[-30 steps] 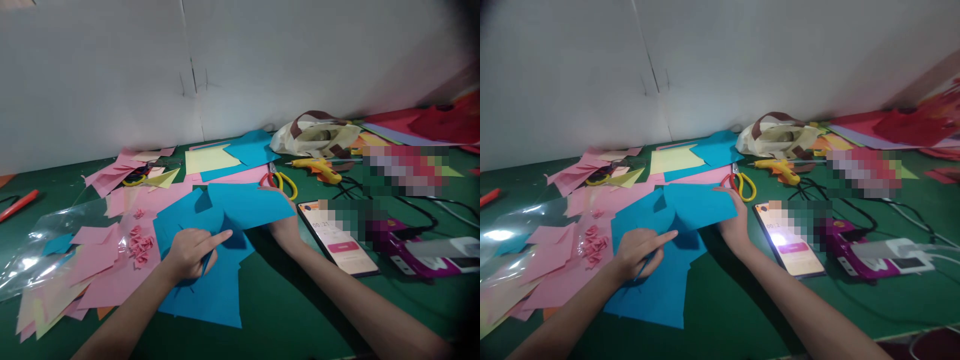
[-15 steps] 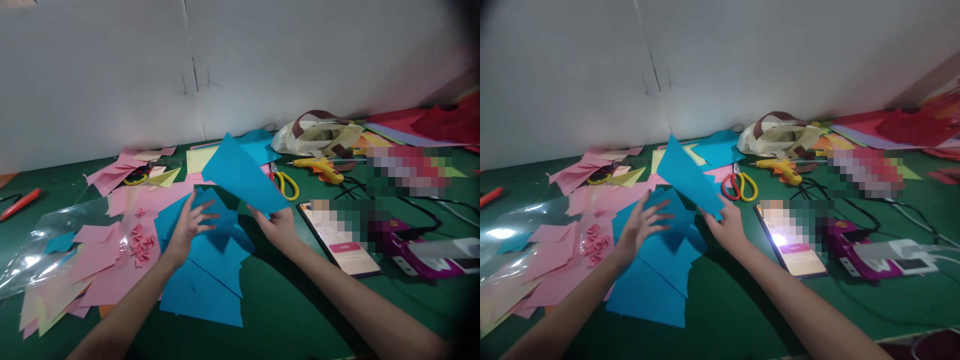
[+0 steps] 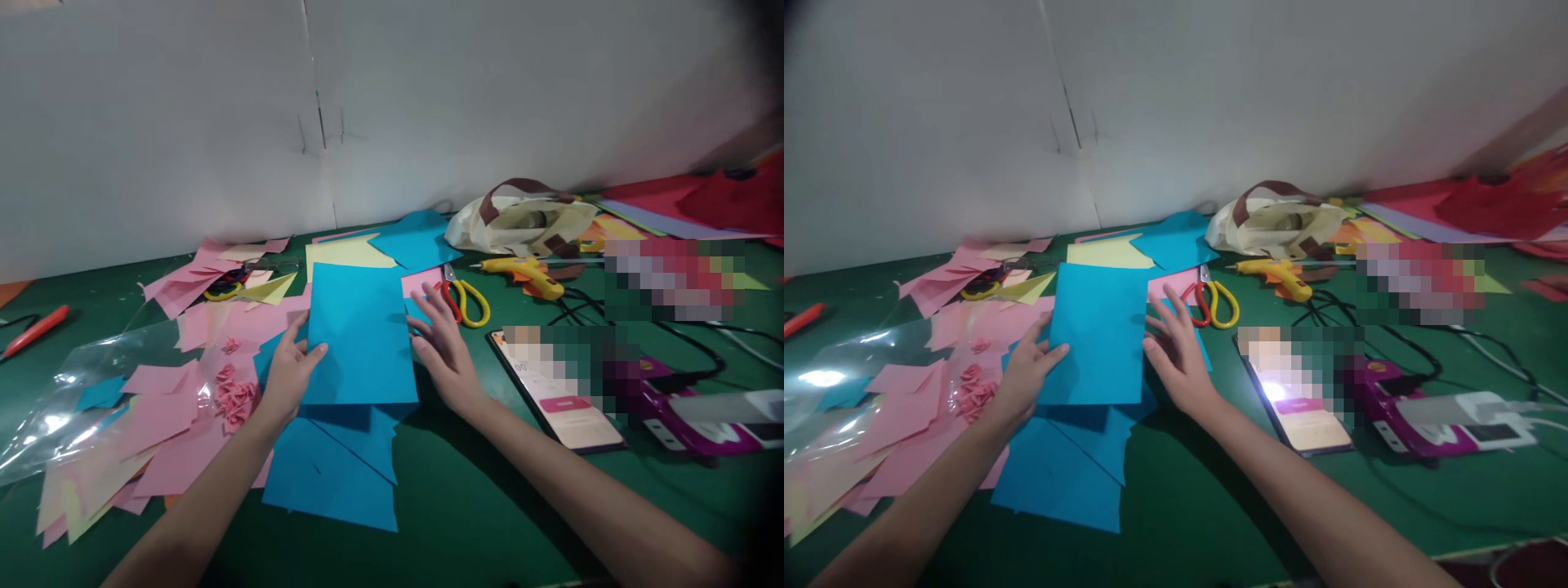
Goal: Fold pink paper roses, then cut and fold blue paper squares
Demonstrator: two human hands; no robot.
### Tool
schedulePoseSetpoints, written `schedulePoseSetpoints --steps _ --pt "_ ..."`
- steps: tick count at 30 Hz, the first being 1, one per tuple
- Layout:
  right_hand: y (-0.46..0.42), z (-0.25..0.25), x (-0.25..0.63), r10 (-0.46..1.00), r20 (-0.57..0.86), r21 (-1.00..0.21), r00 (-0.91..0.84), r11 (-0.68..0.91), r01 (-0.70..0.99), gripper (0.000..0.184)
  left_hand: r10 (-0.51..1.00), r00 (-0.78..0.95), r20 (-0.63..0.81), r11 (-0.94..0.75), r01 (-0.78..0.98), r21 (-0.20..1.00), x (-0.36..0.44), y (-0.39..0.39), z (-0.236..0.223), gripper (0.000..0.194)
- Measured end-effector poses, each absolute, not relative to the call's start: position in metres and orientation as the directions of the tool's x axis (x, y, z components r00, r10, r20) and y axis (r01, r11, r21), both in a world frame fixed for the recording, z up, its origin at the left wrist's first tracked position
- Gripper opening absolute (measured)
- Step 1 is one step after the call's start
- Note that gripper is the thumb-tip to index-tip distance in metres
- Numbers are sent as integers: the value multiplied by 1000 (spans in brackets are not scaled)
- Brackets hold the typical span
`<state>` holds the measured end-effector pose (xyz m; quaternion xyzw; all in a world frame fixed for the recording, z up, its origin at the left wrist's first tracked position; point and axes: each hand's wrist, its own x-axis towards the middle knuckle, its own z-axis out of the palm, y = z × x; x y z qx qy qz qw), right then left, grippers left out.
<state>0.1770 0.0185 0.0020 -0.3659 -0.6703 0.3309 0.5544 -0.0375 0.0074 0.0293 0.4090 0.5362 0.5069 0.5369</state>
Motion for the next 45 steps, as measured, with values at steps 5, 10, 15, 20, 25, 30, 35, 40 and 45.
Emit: schedulePoseSetpoints --steps 5,10,15,20,25,30,35,40,45 --pt "29 -8 173 977 207 -971 -55 213 114 68 996 -66 -67 67 -2 998 -40 8 27 74" --pt "34 -9 179 981 166 -970 98 145 197 48 954 156 -256 145 509 849 -59 5 47 63" --pt "35 -9 184 945 257 -944 202 201 261 45 908 276 -315 -86 859 505 -60 -6 55 79" --pt "38 -14 186 950 270 -925 154 212 315 41 924 182 -337 -3 883 469 -55 -20 54 44" --pt "38 -14 185 975 223 -905 26 197 377 39 979 71 -193 22 896 443 -78 -44 86 23" --pt "31 -10 177 944 299 -831 -136 328 450 38 787 -472 398 274 844 461 -86 -78 102 19" --pt "22 -6 164 929 252 -827 -270 352 438 45 952 -70 297 -67 902 426 -40 -82 47 47" --pt "10 6 158 939 198 -870 -281 300 391 46 967 215 -135 -177 953 247 -9 -72 16 65" --pt "-22 17 149 966 28 -854 -256 156 496 65 996 9 -84 7 982 186 -18 -79 25 49"
